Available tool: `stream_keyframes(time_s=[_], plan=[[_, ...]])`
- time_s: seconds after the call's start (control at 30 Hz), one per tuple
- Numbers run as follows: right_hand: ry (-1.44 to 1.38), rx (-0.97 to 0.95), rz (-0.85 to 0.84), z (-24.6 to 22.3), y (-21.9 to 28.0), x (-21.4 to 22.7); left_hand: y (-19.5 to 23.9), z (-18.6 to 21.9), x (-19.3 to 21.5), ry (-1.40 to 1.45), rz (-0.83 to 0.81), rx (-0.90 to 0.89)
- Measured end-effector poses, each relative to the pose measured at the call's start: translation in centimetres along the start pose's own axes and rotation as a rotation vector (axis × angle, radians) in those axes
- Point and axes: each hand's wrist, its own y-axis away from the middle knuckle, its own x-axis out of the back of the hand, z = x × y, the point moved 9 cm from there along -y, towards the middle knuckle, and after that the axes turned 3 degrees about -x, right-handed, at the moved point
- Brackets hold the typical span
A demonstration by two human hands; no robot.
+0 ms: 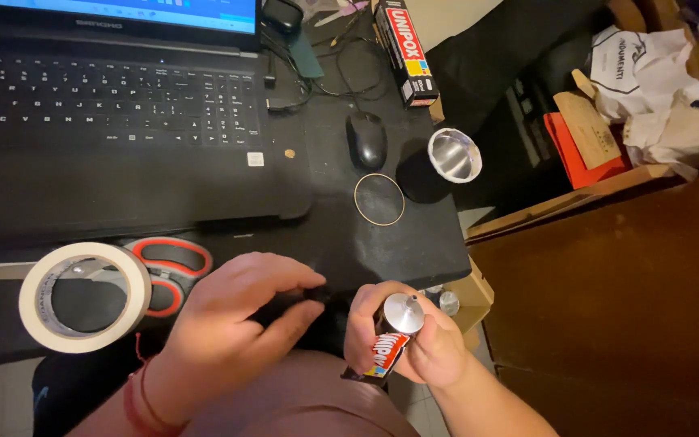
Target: Applying adhesive tape to the rim of a cup or mug, likely for masking or assembly purposes.
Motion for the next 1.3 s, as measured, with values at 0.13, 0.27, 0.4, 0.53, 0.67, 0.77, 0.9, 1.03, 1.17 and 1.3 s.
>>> stream_keyframes(time_s=[0.13, 0.27, 0.4, 0.53, 0.67, 0.77, 0.9, 1.03, 1.17, 1.3], plan=[[0.017, 0.014, -0.009, -0.3, 0.0, -0.7, -1.6, 3.3, 1.1, -0.01, 0.012, -0.039], [0.389, 0.032, 0.064, -1.7, -0.3, -0.9, -2.7, 5.9, 1.6, 0.049, -0.053, -0.131], [0.703, 0.011, 0.086, -1.4, 0.4, -0.3, -2.3, 5.6, 1.2, 0.148, -0.106, -0.114], [0.81, -0.047, 0.102, -1.0, 1.1, 0.4, -1.8, 5.1, 0.6, 0.15, -0.174, -0.038], [0.798, -0.023, 0.084, -1.3, 1.2, -0.1, -1.2, 4.8, 0.4, 0.161, -0.157, -0.027], [0.812, -0.035, 0.099, -1.3, 1.3, -0.2, -0.8, 4.8, 0.2, 0.155, -0.149, -0.035], [0.9, -0.071, 0.111, -1.4, 1.1, -0.3, -0.4, 4.8, -0.1, 0.106, -0.158, -0.079], [1.02, -0.107, 0.101, -1.9, 1.1, -0.6, 0.1, 5.1, 0.1, 0.057, -0.125, -0.102], [1.236, -0.086, 0.084, -2.6, 1.4, -0.8, 0.6, 5.4, 0.3, -0.018, -0.071, -0.199], [1.56, 0.055, 0.073, -3.0, 1.6, -1.6, 0.7, 5.1, 0.2, -0.018, -0.037, -0.186]])
